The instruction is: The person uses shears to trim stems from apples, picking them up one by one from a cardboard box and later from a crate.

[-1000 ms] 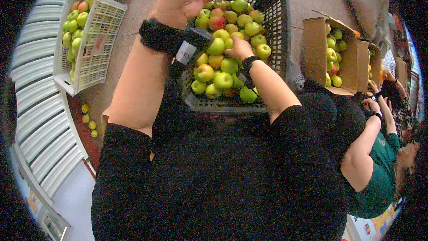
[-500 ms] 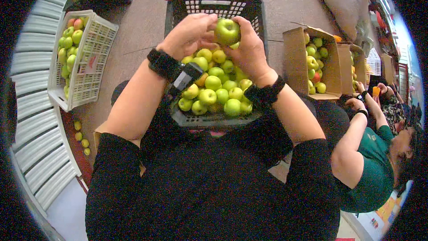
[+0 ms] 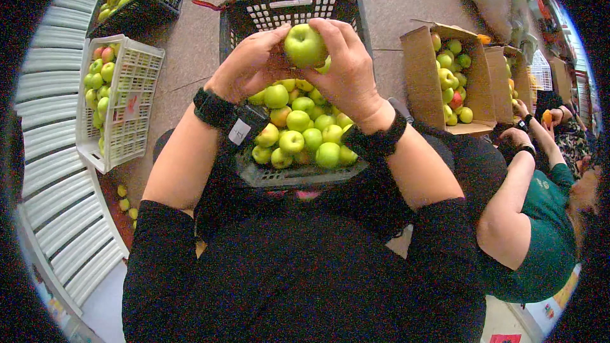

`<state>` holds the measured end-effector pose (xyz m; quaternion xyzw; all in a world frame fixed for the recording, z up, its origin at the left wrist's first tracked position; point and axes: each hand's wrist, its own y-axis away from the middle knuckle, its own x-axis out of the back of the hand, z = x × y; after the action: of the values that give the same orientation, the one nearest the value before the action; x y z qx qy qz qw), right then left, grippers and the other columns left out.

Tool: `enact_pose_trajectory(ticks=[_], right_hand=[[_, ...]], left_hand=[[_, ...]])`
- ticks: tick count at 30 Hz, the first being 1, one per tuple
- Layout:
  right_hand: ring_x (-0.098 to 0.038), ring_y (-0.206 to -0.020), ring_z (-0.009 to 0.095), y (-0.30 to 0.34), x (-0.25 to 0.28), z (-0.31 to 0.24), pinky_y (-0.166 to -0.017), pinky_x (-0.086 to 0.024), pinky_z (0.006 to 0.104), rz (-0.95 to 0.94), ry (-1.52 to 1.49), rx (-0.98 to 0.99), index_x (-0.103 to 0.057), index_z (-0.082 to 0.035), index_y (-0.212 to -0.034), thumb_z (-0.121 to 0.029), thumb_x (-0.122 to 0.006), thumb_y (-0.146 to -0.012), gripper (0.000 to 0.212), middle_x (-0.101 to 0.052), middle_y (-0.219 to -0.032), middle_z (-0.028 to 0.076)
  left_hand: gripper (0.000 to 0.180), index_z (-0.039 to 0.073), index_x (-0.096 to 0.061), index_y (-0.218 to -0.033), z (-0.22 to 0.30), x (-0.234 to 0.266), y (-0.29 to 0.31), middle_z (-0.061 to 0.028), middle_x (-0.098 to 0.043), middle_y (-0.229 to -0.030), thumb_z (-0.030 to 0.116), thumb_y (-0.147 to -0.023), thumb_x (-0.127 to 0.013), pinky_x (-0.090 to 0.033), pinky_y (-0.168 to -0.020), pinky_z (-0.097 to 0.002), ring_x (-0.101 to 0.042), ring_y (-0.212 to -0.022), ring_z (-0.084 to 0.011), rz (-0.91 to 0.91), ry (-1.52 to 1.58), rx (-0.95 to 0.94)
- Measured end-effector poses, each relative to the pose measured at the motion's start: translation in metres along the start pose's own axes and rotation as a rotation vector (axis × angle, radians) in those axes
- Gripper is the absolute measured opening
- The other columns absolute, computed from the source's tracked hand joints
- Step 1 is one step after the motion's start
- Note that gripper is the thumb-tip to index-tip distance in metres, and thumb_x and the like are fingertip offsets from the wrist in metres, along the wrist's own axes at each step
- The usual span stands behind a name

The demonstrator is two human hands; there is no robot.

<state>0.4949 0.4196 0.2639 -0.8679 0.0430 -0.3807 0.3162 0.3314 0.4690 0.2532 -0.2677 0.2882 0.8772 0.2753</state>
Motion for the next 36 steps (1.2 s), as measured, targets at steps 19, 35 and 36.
enact_pose_trajectory(ticks=[19, 35, 36], right_hand=[[-0.054, -0.102, 0.032, 0.002, 0.0, 0.001, -0.087, -0.047, 0.0376, -0.083, -0.022, -0.004, -0.052, -0.007, -0.119, -0.011, -0.077, -0.062, 0.062, -0.054, -0.109, 0.015], [-0.053, -0.104, 0.034, -0.087, -0.097, 0.028, -0.087, -0.044, 0.0417, -0.225, 0.207, 0.118, -0.055, -0.003, -0.106, -0.013, -0.064, -0.073, 0.035, -0.055, -0.112, 0.015], [-0.05, -0.11, 0.034, -0.105, -0.117, 0.023, -0.091, -0.041, 0.0438, -0.263, 0.305, 0.175, -0.055, -0.004, -0.109, -0.013, -0.061, -0.072, 0.038, -0.052, -0.117, 0.014]], left_hand=[[0.017, -0.002, -0.055, -0.093, -0.001, 0.008, 0.007, -0.0085, -0.056, -0.093, 0.013, -0.088, -0.049, -0.052, -0.071, -0.0315, -0.058, -0.084, -0.017, -0.103, -0.779, -0.446], [0.029, 0.002, -0.051, -0.105, 0.065, 0.046, 0.042, -0.0138, -0.059, -0.096, 0.027, -0.089, -0.048, -0.051, -0.072, -0.0383, -0.061, -0.084, -0.029, 0.362, 0.429, -0.524], [0.029, 0.003, -0.052, -0.105, 0.069, 0.053, 0.045, -0.0133, -0.059, -0.096, 0.026, -0.088, -0.05, -0.051, -0.074, -0.0382, -0.061, -0.085, -0.0292, 0.401, 0.486, -0.588]])
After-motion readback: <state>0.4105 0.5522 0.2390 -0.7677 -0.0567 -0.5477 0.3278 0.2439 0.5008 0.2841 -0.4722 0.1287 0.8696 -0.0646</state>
